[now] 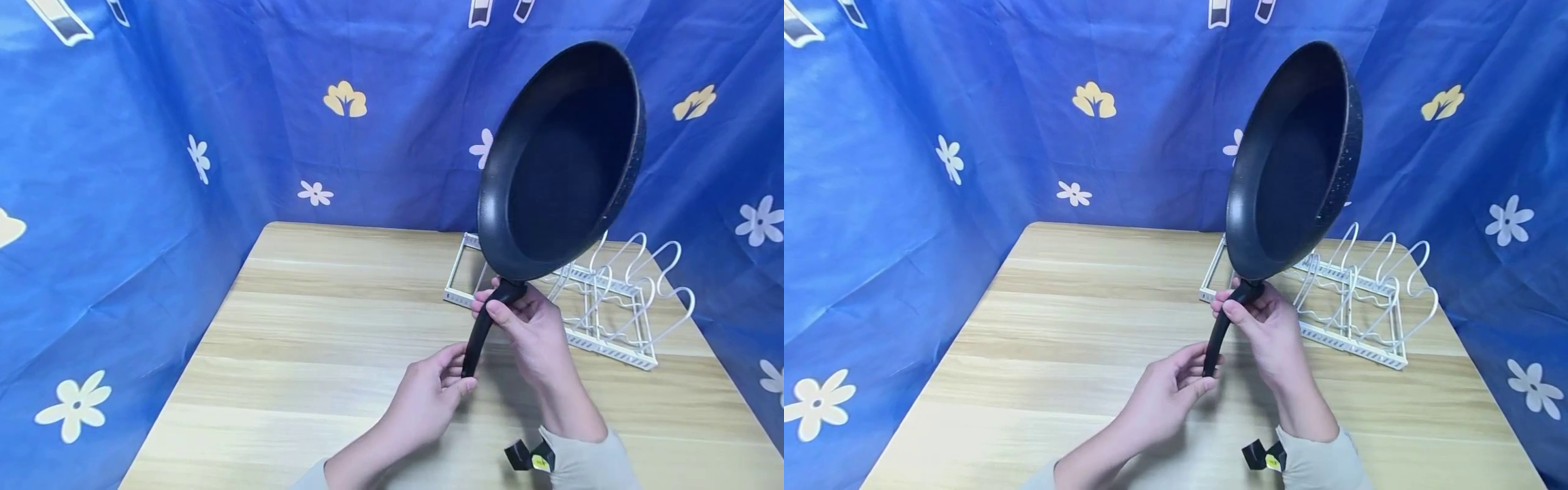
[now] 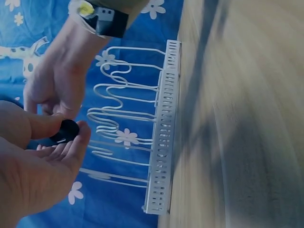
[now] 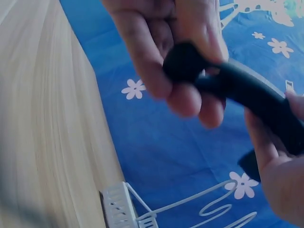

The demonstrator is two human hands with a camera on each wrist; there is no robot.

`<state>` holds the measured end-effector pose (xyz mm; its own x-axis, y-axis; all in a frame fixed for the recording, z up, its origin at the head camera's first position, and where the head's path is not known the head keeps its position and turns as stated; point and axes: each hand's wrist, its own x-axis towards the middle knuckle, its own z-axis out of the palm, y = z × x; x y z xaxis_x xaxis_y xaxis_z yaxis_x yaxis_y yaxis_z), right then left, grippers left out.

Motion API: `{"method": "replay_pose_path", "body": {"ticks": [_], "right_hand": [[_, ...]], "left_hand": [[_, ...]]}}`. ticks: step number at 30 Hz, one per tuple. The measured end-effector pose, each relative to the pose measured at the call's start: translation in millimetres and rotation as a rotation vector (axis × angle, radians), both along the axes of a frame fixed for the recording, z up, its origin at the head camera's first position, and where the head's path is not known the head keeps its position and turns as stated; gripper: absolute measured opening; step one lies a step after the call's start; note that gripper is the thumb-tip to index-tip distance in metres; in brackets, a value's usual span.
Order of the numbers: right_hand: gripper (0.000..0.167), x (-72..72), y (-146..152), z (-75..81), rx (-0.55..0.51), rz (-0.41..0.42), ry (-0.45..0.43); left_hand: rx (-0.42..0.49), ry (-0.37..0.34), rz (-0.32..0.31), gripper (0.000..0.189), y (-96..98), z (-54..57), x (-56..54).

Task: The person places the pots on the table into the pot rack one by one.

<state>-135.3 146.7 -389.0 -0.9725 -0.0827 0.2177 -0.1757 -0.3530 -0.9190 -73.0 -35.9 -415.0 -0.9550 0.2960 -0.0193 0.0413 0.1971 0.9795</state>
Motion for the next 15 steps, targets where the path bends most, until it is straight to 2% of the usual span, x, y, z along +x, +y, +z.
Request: {"method": "replay_pose_path", "body": {"ticks": [2, 5, 10, 15], "right_hand": [[0.025, 2.4, -2, 2.7, 0.069, -0.086, -0.028], [0.025, 4.6, -4, 6.4, 0.157, -0.171, -0.045], [0.027, 5.6, -8, 8.9, 0.217, -0.252, -0.046], [0.029, 3.0, -11, 7.4, 0.256, -0.316, -0.068]], "left_hand": [[-0.031, 0.031, -0.022, 0.049, 2.2, -1.1, -2.3], [-0.046, 0.066, -0.06, 0.048, 4.7, -3.2, -6.3], [-0.051, 0.076, -0.115, 0.047, 4.8, -6.9, -15.0], [-0.052, 0.06, -0.142, 0.048, 1.9, -10.4, -22.6]]}}
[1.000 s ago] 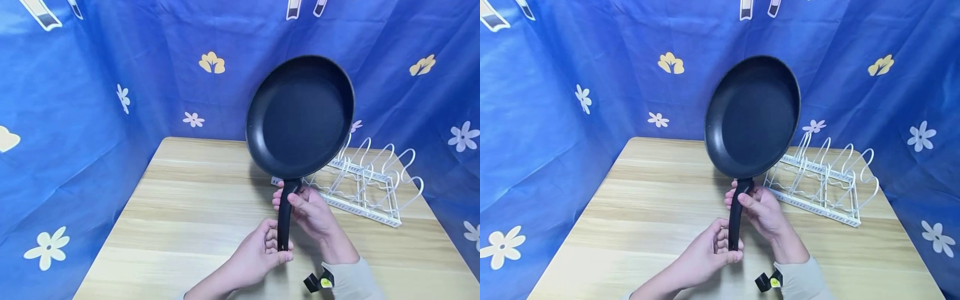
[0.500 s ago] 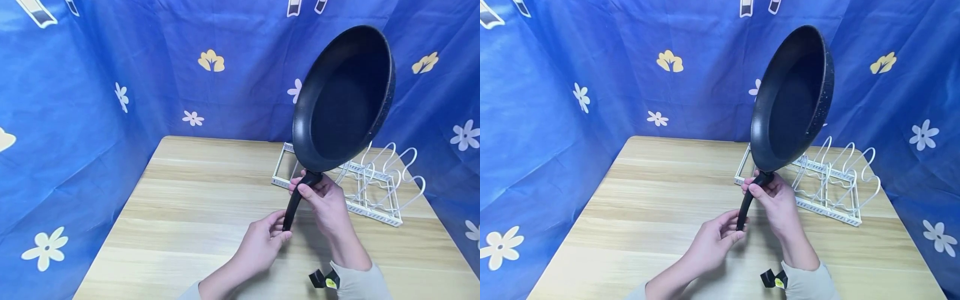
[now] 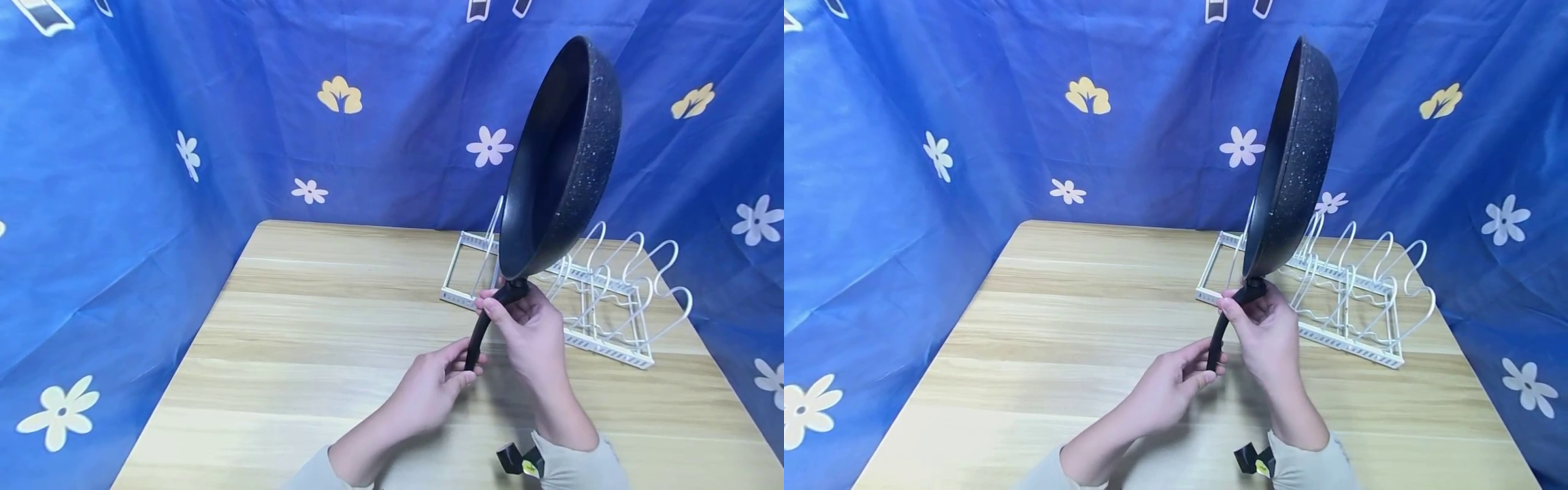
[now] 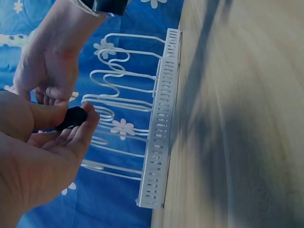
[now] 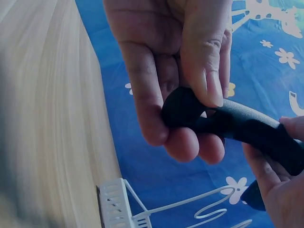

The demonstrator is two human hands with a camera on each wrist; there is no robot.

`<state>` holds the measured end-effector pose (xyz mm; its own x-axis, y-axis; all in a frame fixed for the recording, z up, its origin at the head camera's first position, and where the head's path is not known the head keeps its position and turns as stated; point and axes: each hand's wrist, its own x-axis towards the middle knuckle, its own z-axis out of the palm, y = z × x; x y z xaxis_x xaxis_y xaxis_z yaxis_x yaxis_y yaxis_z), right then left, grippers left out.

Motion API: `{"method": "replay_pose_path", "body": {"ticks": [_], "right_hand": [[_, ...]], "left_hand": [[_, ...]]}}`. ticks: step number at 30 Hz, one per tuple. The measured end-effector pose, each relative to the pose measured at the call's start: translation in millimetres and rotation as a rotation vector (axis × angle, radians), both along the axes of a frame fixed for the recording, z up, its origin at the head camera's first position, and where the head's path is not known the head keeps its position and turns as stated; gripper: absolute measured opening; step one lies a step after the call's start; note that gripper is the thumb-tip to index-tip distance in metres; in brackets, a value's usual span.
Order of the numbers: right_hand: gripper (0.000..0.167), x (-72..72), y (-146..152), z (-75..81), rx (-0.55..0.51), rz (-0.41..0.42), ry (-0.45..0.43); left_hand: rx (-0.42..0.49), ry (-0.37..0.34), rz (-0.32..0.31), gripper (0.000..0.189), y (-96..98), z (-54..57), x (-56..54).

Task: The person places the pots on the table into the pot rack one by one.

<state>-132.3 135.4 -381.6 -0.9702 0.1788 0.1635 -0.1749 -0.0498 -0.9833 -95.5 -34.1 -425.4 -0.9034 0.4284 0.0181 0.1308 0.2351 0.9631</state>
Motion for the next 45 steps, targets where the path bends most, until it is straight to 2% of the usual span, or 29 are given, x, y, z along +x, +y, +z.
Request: {"method": "replay_pose_path", "body": {"ticks": [5, 12, 18, 23, 33, 38, 45], "right_hand": [[0.034, -4.1, -2, -4.1, -0.005, -0.039, -0.038], [0.034, -12.2, -5, -15.7, -0.026, -0.036, -0.08], [0.035, -18.7, -10, -20.8, 0.028, -0.039, -0.111], [0.037, -22.7, -14, -26.1, 0.04, -0.029, -0.135], [0.034, -27.0, -13, -42.9, -0.041, 0.004, -0.239], [0.025, -28.6, -12, -52.0, -0.073, 0.008, -0.269], [0.024, -31.1, -10, -65.1, -0.115, 0.019, -0.299]], "left_hand": [[0.013, -0.016, -0.01, 0.05, -2.8, -4.7, -5.1], [-0.019, -0.015, 0.001, 0.051, -6.8, -12.3, -9.2], [-0.02, -0.044, 0.006, 0.049, -9.1, -16.7, -12.0], [-0.058, -0.044, 0.004, 0.046, -11.7, -20.2, -13.5], [-0.034, -0.156, -0.012, 0.048, -11.2, -27.4, -12.6], [-0.018, -0.193, -0.007, 0.048, -8.9, -32.2, -11.2], [0.015, -0.224, -0.007, 0.049, -7.6, -36.0, -9.9]]}}
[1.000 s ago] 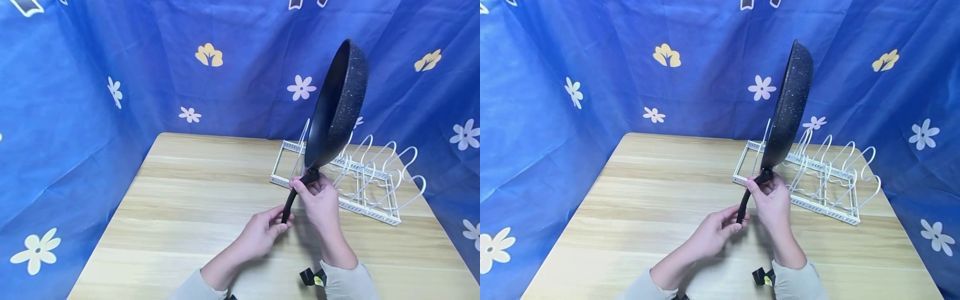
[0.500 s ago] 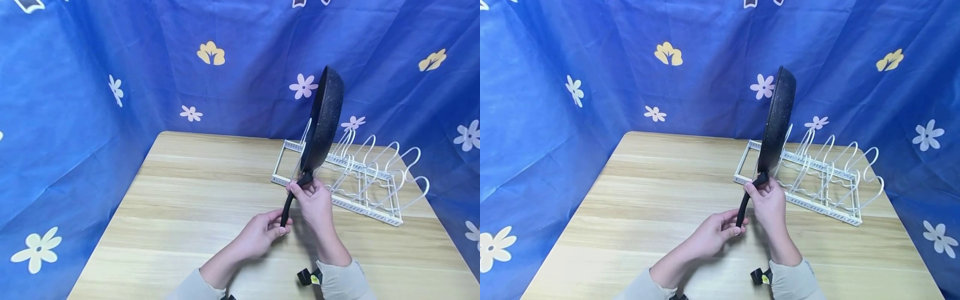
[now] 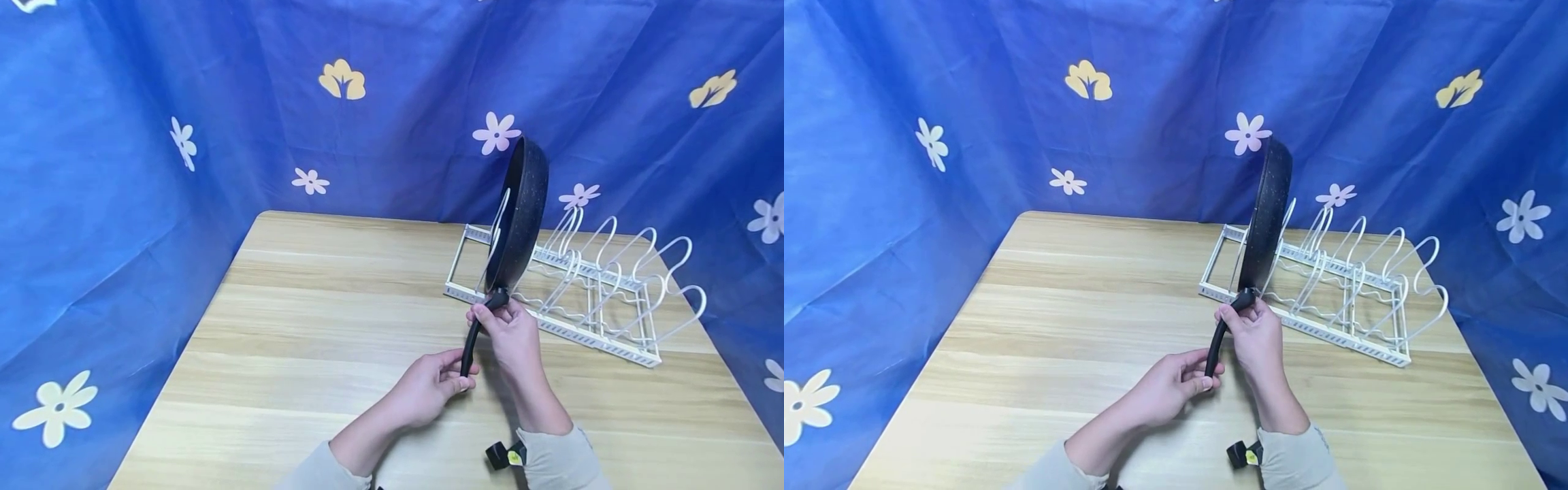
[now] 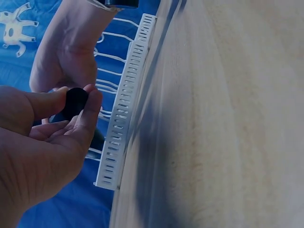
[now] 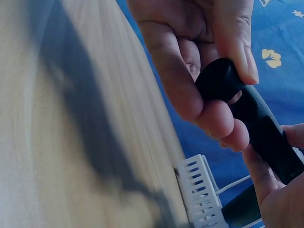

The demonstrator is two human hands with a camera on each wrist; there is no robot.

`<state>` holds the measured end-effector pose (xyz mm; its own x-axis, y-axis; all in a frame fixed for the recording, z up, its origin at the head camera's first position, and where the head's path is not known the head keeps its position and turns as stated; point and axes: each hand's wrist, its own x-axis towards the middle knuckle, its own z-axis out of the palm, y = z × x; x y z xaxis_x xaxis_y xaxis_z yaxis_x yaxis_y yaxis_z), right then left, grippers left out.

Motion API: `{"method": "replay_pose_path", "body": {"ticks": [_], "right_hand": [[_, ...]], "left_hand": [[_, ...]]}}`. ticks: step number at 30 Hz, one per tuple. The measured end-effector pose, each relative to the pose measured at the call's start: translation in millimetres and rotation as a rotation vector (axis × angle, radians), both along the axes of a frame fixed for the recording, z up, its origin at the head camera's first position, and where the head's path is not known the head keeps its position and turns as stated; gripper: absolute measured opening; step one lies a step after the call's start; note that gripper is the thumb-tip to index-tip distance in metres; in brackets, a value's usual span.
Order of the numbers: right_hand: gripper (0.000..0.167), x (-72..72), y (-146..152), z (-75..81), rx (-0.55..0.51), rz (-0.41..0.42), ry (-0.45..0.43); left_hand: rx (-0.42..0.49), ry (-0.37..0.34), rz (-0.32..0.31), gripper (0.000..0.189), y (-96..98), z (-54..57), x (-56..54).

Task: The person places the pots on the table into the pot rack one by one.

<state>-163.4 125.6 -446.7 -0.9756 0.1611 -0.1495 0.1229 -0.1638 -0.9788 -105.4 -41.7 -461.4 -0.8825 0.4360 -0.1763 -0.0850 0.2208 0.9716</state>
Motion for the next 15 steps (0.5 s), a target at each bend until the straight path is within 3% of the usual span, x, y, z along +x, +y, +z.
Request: {"method": "replay_pose_path", "body": {"ticks": [6, 15], "right_hand": [[0.022, 1.1, 0, -5.2, -0.031, 0.0, -0.007], [0.029, 0.4, -2, -13.0, -0.045, 0.009, -0.015]], "left_hand": [[0.023, -0.014, -0.001, 0.053, 0.1, -1.2, 1.5], [-0.052, 0.012, -0.007, 0.05, -3.5, -7.6, -3.8]]}}
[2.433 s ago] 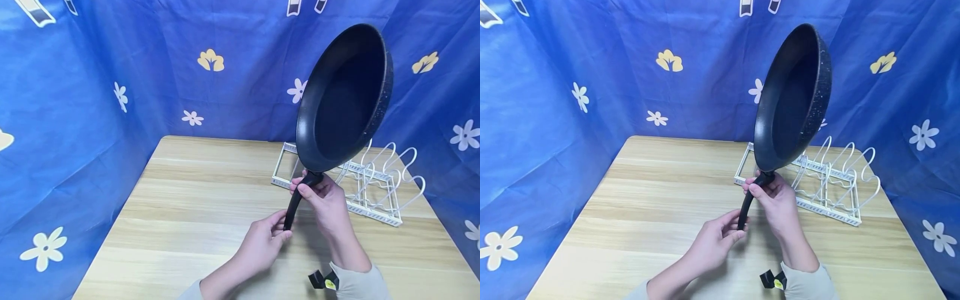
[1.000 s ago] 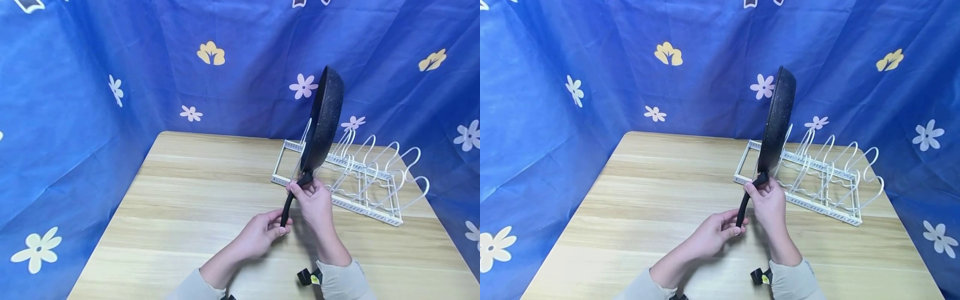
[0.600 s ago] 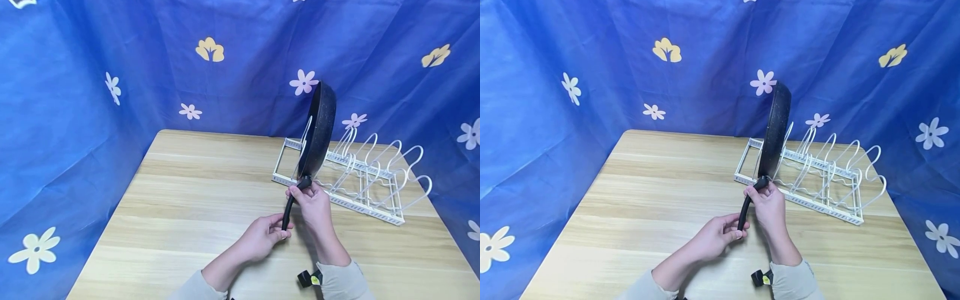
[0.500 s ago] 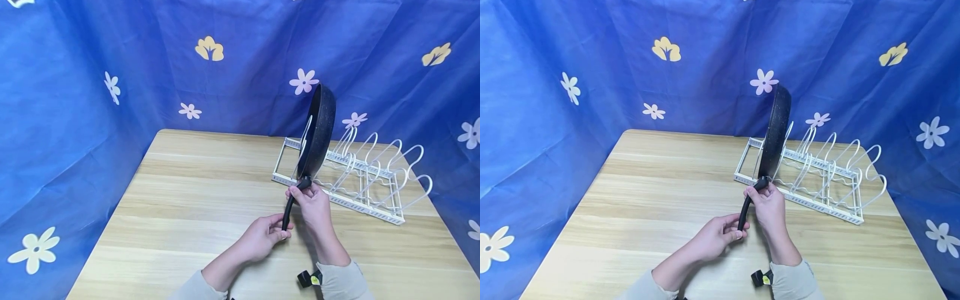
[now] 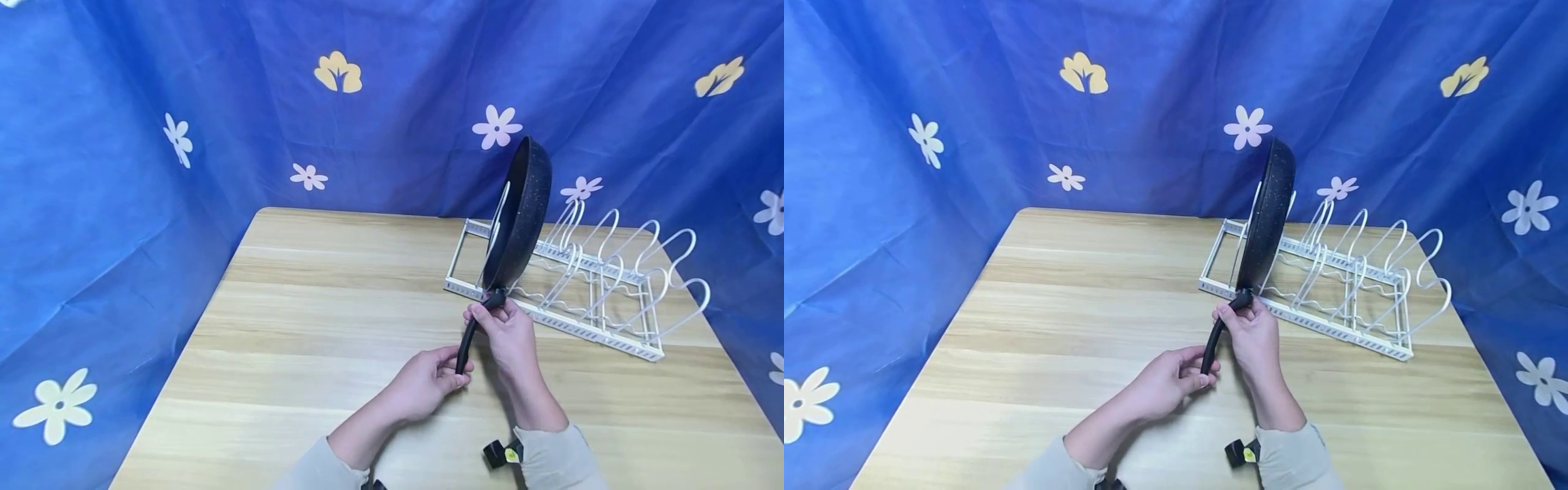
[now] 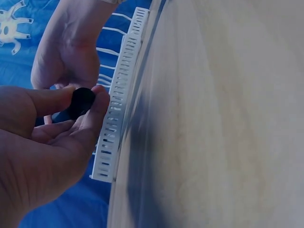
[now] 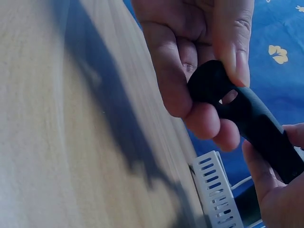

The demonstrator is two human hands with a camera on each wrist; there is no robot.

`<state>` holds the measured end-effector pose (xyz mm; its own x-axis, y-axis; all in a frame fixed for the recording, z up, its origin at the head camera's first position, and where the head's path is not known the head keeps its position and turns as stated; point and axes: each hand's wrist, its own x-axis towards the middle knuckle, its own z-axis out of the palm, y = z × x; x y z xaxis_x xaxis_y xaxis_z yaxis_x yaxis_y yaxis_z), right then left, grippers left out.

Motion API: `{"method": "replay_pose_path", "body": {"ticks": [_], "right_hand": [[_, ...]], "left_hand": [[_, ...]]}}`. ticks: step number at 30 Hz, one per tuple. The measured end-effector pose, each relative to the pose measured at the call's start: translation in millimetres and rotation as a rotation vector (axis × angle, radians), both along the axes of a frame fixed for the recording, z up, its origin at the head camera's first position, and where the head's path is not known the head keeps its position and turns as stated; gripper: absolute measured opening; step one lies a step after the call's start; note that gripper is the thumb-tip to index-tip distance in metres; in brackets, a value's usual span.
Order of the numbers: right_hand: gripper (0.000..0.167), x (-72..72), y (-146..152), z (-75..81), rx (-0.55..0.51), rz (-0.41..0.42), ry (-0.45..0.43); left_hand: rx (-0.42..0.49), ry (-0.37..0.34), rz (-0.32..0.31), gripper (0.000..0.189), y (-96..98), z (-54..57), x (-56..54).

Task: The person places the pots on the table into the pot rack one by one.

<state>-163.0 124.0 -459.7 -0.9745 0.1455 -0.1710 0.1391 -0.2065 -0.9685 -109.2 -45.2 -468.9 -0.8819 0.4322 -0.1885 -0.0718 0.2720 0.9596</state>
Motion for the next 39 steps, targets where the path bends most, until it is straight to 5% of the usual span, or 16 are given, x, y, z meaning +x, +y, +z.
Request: {"method": "replay_pose_path", "body": {"ticks": [15, 30, 39], "right_hand": [[0.027, -3.5, -11, -16.3, -0.057, -0.002, -0.004], [0.04, -7.4, -13, -30.0, -0.099, 0.002, -0.012], [0.038, -11.7, -10, -33.4, -0.116, 0.032, -0.02]], "left_hand": [[-0.205, 0.035, -0.024, 0.053, -18.9, -1.6, -17.6], [-0.484, 0.237, -0.051, 0.032, -16.2, -2.3, -26.9], [-0.521, 0.255, -0.044, 0.027, -12.7, 1.1, -27.5]]}}
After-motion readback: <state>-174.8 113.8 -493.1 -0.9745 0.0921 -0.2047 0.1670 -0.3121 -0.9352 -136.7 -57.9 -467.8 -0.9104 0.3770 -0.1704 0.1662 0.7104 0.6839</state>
